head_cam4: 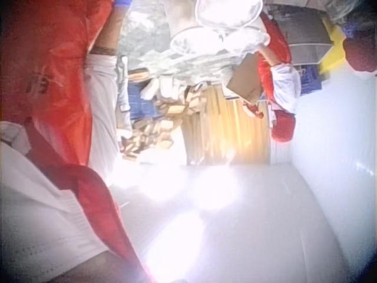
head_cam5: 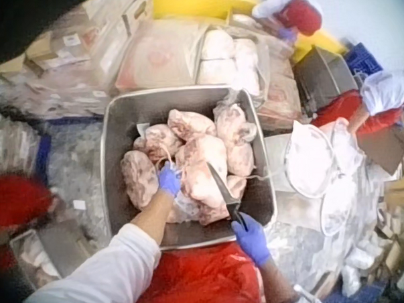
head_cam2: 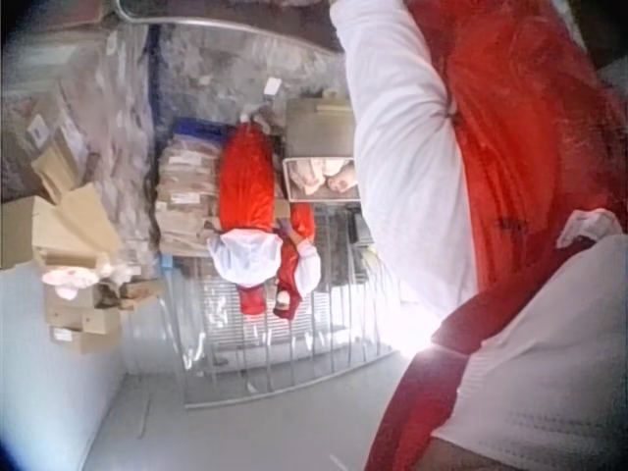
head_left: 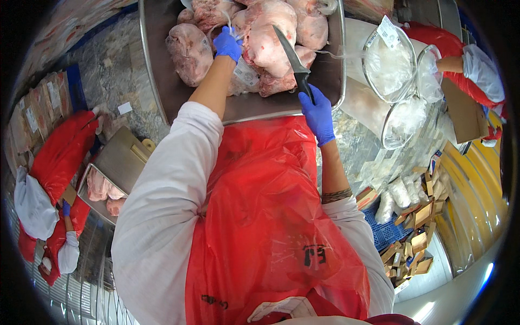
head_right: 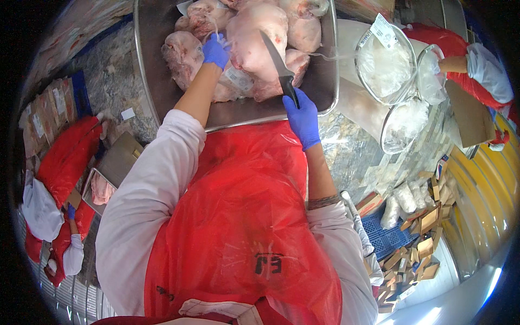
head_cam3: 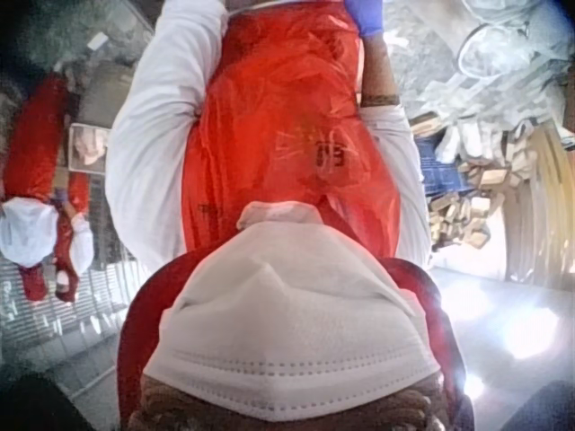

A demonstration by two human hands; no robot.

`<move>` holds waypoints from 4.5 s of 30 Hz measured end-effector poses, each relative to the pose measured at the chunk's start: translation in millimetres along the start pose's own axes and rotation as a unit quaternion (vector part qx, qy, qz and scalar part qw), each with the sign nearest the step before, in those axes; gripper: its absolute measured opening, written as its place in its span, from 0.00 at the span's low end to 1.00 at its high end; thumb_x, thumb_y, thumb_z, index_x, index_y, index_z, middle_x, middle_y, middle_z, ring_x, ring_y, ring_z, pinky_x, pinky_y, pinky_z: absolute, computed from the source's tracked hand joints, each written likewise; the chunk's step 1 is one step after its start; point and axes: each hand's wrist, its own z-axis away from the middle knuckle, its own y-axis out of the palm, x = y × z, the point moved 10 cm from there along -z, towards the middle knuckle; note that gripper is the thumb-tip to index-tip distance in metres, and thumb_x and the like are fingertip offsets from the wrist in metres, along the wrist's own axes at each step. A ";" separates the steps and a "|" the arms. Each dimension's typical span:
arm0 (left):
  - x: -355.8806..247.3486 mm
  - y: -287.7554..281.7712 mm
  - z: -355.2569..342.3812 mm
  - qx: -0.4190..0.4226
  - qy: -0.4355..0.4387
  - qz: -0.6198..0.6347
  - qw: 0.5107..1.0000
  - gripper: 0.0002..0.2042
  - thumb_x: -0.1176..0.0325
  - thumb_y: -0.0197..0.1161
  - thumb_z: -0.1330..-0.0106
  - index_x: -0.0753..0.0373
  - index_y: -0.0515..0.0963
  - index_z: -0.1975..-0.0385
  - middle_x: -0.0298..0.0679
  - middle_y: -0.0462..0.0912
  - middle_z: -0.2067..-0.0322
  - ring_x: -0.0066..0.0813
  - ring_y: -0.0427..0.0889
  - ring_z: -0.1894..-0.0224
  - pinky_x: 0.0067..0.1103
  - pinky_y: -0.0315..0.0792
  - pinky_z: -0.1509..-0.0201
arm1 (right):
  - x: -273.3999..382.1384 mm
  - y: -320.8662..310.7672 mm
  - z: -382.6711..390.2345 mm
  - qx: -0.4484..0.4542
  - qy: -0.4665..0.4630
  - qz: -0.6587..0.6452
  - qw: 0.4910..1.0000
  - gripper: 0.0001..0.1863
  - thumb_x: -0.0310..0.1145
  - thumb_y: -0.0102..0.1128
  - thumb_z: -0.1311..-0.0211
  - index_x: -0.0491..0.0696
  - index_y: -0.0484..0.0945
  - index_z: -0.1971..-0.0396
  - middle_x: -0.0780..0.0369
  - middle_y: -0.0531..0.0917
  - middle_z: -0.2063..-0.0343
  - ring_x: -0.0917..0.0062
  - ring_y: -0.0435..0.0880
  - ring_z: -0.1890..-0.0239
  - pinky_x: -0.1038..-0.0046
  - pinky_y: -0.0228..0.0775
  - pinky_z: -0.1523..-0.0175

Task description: The person uses a knife to cut and trim raw poultry carcasses in a metal tray. They repeatedly reposition the carcasses and make precise cuts to separate or trim sections of the meat.

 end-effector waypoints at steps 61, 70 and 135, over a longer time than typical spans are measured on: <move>-47.1 51.5 76.4 -0.082 0.468 -0.233 0.848 0.14 0.61 0.59 0.30 0.69 0.81 0.65 0.43 0.83 0.69 0.34 0.82 0.64 0.30 0.75 0.57 | 2.5 -28.7 -101.5 0.010 0.136 -0.174 0.975 0.09 0.38 0.60 0.31 0.49 0.74 0.66 0.66 0.76 0.82 0.82 0.70 0.87 0.78 0.61 0.84; -16.6 37.3 34.2 0.033 0.358 -0.534 0.766 0.14 0.69 0.44 0.28 0.66 0.77 0.54 0.60 0.81 0.64 0.54 0.81 0.58 0.40 0.73 0.54 | -13.7 -27.7 -90.0 0.016 0.148 -0.157 0.976 0.10 0.34 0.61 0.32 0.43 0.77 0.59 0.65 0.77 0.79 0.82 0.73 0.84 0.78 0.64 0.81; -4.1 35.1 69.9 0.143 -0.014 -0.172 0.975 0.09 0.59 0.56 0.27 0.57 0.77 0.64 0.34 0.81 0.68 0.25 0.77 0.71 0.25 0.73 0.69 | 166.4 59.1 -20.5 0.070 -0.073 0.339 0.935 0.13 0.33 0.54 0.41 0.42 0.82 0.61 0.47 0.84 0.60 0.54 0.86 0.58 0.56 0.78 0.52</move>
